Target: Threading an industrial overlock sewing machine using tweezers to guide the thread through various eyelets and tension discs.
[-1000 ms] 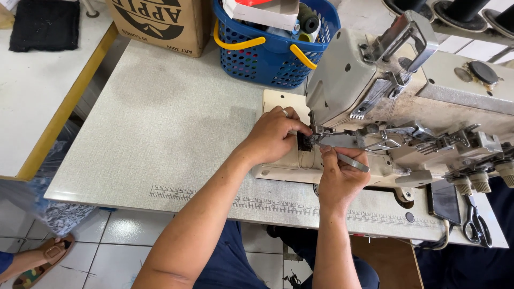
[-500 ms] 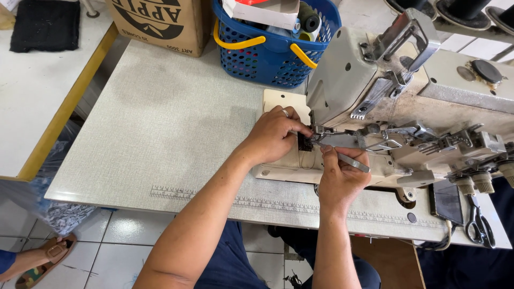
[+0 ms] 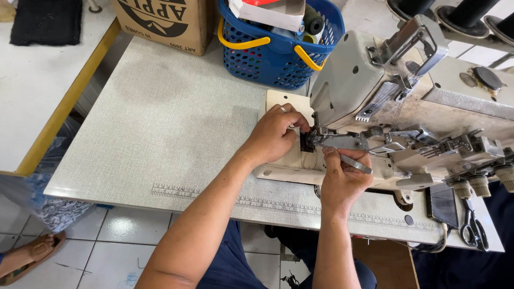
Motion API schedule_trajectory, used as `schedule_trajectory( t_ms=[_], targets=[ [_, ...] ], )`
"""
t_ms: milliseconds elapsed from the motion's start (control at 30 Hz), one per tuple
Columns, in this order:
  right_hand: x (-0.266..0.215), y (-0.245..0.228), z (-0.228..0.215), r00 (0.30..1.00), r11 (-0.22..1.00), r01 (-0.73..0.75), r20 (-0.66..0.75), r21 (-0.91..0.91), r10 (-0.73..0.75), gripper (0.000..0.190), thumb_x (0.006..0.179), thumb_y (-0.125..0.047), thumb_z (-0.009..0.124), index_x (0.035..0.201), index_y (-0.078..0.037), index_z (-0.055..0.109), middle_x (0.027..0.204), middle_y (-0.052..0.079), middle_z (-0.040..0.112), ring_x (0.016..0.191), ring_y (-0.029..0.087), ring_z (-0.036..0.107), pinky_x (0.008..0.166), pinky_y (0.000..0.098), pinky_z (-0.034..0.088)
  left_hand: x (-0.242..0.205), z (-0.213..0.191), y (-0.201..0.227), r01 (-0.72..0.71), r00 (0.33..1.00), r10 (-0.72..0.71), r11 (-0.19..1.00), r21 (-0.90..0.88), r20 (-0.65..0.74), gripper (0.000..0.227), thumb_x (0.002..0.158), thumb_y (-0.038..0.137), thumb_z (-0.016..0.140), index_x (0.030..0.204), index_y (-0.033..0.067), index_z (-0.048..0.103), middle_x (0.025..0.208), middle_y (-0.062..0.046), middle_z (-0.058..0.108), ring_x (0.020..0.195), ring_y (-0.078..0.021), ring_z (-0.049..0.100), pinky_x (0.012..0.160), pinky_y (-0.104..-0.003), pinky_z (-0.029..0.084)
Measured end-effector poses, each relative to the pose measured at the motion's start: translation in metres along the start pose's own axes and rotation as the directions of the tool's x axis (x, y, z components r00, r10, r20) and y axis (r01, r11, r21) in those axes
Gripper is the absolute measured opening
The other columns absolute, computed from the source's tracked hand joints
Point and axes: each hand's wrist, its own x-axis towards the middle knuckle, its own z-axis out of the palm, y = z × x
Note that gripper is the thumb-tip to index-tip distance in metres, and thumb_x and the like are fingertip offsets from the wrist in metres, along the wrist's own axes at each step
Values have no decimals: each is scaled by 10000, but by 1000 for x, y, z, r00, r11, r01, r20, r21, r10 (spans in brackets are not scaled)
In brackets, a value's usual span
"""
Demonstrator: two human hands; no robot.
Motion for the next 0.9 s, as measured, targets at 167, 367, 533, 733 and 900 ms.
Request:
schedule_trajectory(
  t_ms=[167, 367, 533, 733, 900],
  targets=[
    [1, 1, 1, 1000, 1000, 10, 7, -6, -9, 67, 855, 64, 642, 864, 48, 578, 741, 201, 653, 742, 180, 669, 672, 297, 560, -1, -1, 0, 2, 1000, -2, 1000, -10, -26, 269, 738, -50, 530, 844, 137, 691, 840, -56, 588, 923, -247, 586, 865, -399, 480],
    [-1, -2, 2, 1000, 1000, 6, -4, 10, -6, 74, 854, 66, 645, 858, 55, 572, 714, 200, 641, 737, 189, 677, 667, 314, 569, -2, 0, -2, -27, 999, 26, 999, -23, -32, 247, 736, -48, 529, 835, 123, 677, 834, -70, 582, 918, -270, 584, 855, -407, 485],
    [-1, -4, 3, 1000, 1000, -22, -6, 15, 22, 70, 856, 60, 641, 859, 44, 573, 734, 184, 651, 740, 158, 666, 678, 281, 561, -2, 0, -3, -28, 999, 27, 999, -28, -46, 246, 735, -47, 530, 823, 132, 674, 827, -57, 583, 911, -256, 587, 844, -397, 489],
    [-1, -5, 3, 1000, 1000, -13, 2, 7, 13, 84, 854, 56, 648, 852, 34, 567, 727, 177, 649, 736, 167, 673, 661, 270, 557, -2, 0, -2, -29, 998, 28, 999, -22, -51, 248, 730, -45, 528, 829, 126, 678, 829, -67, 592, 908, -267, 589, 840, -400, 490],
    [-1, 0, 3, 1000, 1000, -13, -1, 3, 13, 79, 856, 61, 650, 861, 38, 574, 740, 184, 654, 743, 173, 680, 669, 257, 554, -3, 0, -1, -16, 999, 14, 999, -35, -50, 257, 733, -43, 522, 834, 126, 686, 832, -68, 596, 907, -265, 589, 843, -401, 487]
  ],
)
